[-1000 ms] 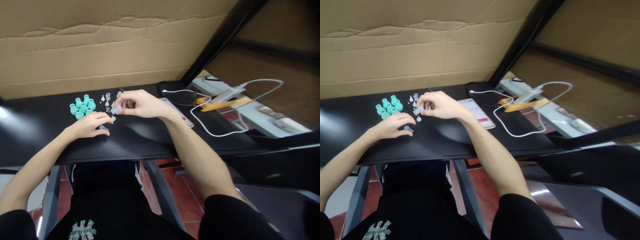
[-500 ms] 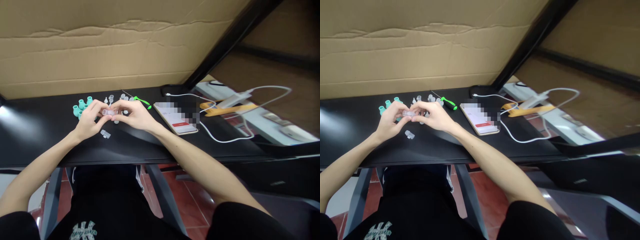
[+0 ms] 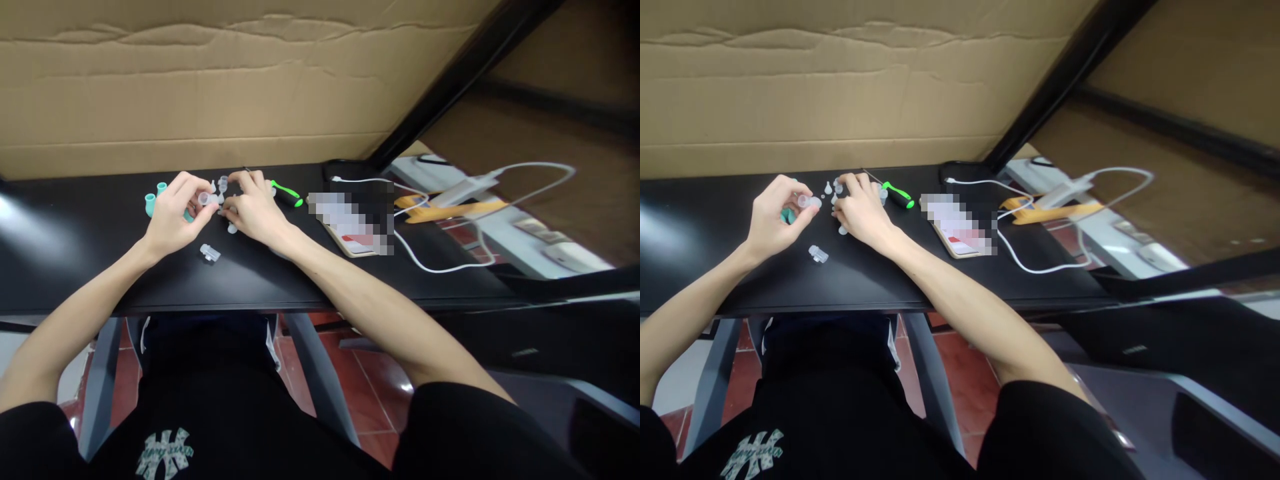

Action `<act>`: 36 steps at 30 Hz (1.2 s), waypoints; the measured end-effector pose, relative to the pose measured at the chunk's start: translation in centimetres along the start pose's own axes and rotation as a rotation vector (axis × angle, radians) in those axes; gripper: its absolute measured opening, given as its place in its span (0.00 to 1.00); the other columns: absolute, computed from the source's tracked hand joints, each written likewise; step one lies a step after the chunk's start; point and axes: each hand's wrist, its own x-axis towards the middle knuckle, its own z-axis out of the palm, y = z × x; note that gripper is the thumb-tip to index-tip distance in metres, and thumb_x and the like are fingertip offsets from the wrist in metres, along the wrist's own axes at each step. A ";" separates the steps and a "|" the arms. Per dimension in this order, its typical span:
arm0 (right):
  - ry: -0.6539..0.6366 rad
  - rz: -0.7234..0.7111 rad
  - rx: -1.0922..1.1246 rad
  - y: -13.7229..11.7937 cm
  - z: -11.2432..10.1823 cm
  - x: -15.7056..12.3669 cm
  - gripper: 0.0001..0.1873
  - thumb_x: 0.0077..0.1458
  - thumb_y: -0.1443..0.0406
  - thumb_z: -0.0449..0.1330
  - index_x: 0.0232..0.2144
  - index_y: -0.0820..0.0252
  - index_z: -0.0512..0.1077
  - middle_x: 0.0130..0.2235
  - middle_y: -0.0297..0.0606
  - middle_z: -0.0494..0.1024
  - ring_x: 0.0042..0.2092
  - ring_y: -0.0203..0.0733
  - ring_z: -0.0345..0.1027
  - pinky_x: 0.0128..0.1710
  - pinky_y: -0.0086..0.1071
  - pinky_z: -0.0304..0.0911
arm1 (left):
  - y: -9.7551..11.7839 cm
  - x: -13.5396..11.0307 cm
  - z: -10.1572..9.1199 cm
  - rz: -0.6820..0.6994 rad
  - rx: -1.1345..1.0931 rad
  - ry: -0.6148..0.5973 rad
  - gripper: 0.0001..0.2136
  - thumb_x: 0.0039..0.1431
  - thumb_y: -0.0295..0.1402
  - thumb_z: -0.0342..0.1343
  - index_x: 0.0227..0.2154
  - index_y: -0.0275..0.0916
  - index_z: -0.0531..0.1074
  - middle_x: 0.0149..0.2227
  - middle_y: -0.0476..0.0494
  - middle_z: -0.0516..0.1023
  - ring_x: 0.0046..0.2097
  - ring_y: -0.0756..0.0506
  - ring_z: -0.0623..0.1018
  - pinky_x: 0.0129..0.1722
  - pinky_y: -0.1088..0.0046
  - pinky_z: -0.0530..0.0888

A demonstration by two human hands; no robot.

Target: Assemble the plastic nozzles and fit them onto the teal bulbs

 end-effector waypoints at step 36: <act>0.229 -0.125 0.400 0.0 -4.2 1.0 0.11 0.72 0.56 0.60 0.41 0.51 0.81 0.56 0.46 0.79 0.58 0.59 0.72 0.63 0.61 0.67 | 0.0 -0.3 0.5 -0.109 -0.123 -0.081 0.09 0.74 0.40 0.62 0.43 0.39 0.74 0.40 0.45 0.82 0.33 0.49 0.81 0.34 0.72 0.80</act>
